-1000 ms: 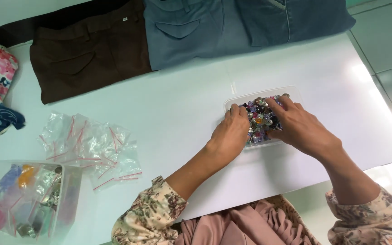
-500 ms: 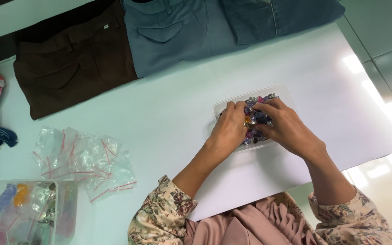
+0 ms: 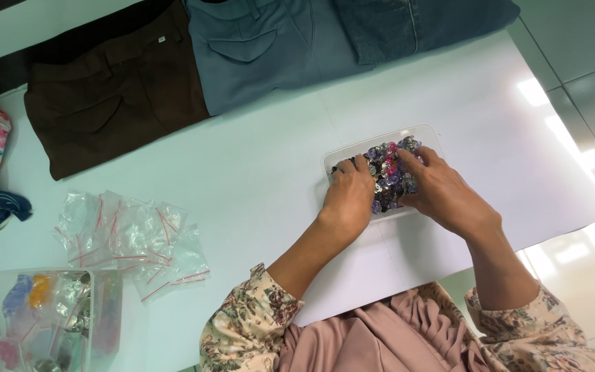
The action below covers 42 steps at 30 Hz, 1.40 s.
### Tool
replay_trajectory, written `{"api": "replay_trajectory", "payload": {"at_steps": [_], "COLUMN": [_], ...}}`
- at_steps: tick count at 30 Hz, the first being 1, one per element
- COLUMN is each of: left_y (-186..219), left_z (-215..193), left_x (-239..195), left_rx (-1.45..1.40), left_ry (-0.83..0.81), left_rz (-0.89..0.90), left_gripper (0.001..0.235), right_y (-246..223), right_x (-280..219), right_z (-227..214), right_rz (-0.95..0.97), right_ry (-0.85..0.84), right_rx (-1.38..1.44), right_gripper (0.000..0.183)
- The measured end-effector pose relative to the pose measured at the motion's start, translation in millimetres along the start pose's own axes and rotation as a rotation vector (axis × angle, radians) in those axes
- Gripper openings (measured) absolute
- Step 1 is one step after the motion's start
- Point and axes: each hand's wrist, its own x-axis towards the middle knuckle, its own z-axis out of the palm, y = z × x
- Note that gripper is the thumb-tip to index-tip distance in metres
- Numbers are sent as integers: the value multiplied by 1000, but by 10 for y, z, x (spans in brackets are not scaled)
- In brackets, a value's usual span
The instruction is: Sorting and packing dark brown buttons into small plastic bags.
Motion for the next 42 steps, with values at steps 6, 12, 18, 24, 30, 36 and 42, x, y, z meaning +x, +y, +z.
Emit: {"api": "replay_trajectory", "payload": {"at_steps": [6, 12, 18, 24, 30, 36, 42], "left_y": [-126, -174, -84, -161, -106, -199, -199], "left_z": [-70, -341, -857, -581, -357, -420, -638], "left_x": [107, -8, -247, -220, -29, -44, -68], "left_rx": [-357, -650, -681, -396, -398, -693, -845], "left_ry": [-53, -45, -57, -149, -176, -92, -8], "left_rz": [79, 114, 137, 79, 27, 93, 154], "left_gripper": [82, 78, 67, 75, 90, 87, 73], "right_y": [-46, -114, -423, -180, -94, 20, 108], "right_x": [50, -8, -264, -271, -8, 95, 49], "right_z": [28, -74, -415, -307, -95, 57, -31], "right_rz": [24, 24, -43, 22, 40, 52, 98], "right_ry": [57, 124, 138, 11, -12, 22, 61], "right_rx": [145, 414, 468, 138, 155, 385, 629], "right_gripper": [76, 60, 56, 70, 80, 75, 67]}}
